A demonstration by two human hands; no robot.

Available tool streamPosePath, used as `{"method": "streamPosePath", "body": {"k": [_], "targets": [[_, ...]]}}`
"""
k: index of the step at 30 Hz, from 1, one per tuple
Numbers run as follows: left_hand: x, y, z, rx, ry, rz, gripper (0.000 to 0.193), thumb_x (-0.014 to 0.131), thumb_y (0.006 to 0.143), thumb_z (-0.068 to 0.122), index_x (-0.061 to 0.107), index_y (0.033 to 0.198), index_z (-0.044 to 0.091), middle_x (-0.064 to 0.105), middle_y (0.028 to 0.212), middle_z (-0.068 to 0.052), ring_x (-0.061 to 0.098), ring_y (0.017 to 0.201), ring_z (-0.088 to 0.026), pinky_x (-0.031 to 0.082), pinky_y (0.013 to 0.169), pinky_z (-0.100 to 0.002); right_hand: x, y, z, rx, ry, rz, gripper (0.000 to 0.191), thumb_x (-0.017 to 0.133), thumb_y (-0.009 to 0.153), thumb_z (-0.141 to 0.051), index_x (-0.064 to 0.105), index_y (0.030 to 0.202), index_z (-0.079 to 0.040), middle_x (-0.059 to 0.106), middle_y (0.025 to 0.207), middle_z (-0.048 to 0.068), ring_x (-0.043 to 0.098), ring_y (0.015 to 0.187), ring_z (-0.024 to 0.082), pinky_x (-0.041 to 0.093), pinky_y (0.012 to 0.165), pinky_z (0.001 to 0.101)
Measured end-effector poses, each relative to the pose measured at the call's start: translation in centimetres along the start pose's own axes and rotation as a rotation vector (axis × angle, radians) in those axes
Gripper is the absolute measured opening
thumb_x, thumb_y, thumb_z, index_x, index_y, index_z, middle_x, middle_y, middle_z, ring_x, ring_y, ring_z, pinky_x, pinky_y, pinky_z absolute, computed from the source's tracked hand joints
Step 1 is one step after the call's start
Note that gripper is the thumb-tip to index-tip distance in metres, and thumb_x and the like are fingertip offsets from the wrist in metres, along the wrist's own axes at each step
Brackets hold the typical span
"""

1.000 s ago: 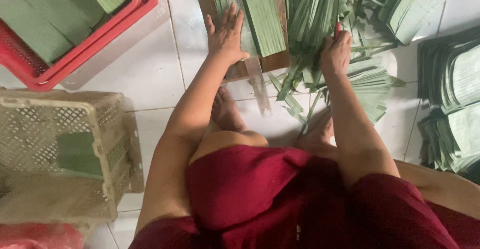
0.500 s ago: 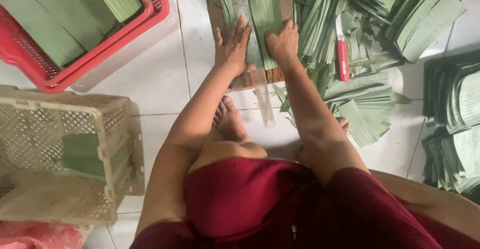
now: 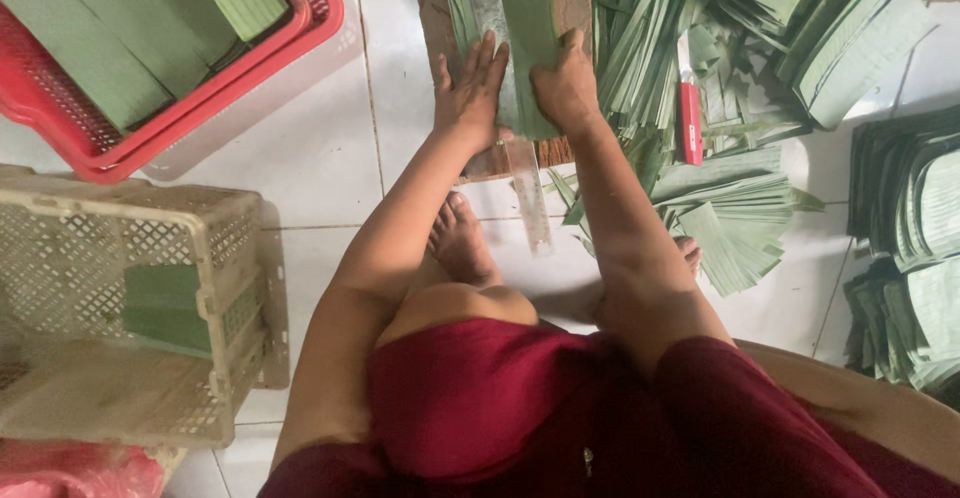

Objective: The person sits on the floor and trims the edges off green palm leaflets with a small red knife, using a wooden board and a clear ruler as a straight guide. They press the leaf flat, cut along the ruler, then place the trimmed leaf into a red plastic basket and reach for the next leaf.

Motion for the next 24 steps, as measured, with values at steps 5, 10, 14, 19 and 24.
{"method": "streamPosePath", "body": {"k": [5,10,14,19,24], "targets": [[-0.2,-0.1,-0.1,-0.011,0.002,-0.031,0.128,0.091,0.068,0.047,0.012,0.164,0.017,0.006,0.172,-0.005,0.013,0.159,-0.021,0.008,0.125,-0.064,-5.4,-0.5,-2.8,-0.056,-0.232,0.162,0.038,0.061,0.090,-0.008,0.043,0.122,0.001,0.066,0.111,0.026,0.062,0.109,0.048,0.051,0.092,0.0541],[-0.7,-0.1,0.3,0.007,-0.015,-0.042,0.129,0.090,0.067,0.050,0.011,0.162,0.016,0.002,0.171,-0.006,0.011,0.158,-0.023,0.008,0.124,-0.064,-7.8,-1.3,-4.0,-0.201,-0.389,0.299,0.047,0.066,0.088,-0.005,0.042,0.128,0.000,0.062,0.117,0.023,0.063,0.109,0.046,0.053,0.085,0.0529],[-0.8,-0.6,0.2,0.012,-0.001,-0.014,0.128,0.090,0.067,0.054,0.014,0.162,0.014,0.003,0.172,-0.009,0.012,0.159,-0.026,0.007,0.126,-0.066,-4.7,-0.7,-2.0,-0.103,-0.423,0.139,0.058,0.066,0.081,0.002,0.041,0.133,0.000,0.056,0.127,0.024,0.063,0.110,0.047,0.055,0.085,0.0516],[-0.6,0.5,-0.6,0.055,-0.102,0.098,0.119,0.087,0.074,0.053,0.017,0.160,0.012,0.009,0.169,-0.013,0.014,0.156,-0.029,0.005,0.123,-0.069,-5.1,1.1,-1.4,-0.004,-0.249,0.024,0.059,0.074,0.091,-0.006,0.039,0.138,0.001,0.058,0.131,0.022,0.065,0.108,0.041,0.053,0.088,0.0487],[-2.4,0.7,-1.5,0.109,-1.133,0.326,0.069,0.069,0.105,0.042,0.040,0.161,0.012,0.049,0.164,-0.018,0.050,0.150,-0.030,0.041,0.128,-0.049,-5.1,-0.6,-8.0,-0.142,0.486,-0.160,0.059,0.074,0.090,0.000,0.044,0.141,-0.001,0.066,0.129,0.017,0.067,0.116,0.024,0.057,0.097,0.0353]]}}
Point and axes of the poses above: each hand's wrist, its own y-axis towards the middle knuckle, its own x-axis out of the palm, z = x × y, the point moved 10 cm from there along y, towards the middle knuckle
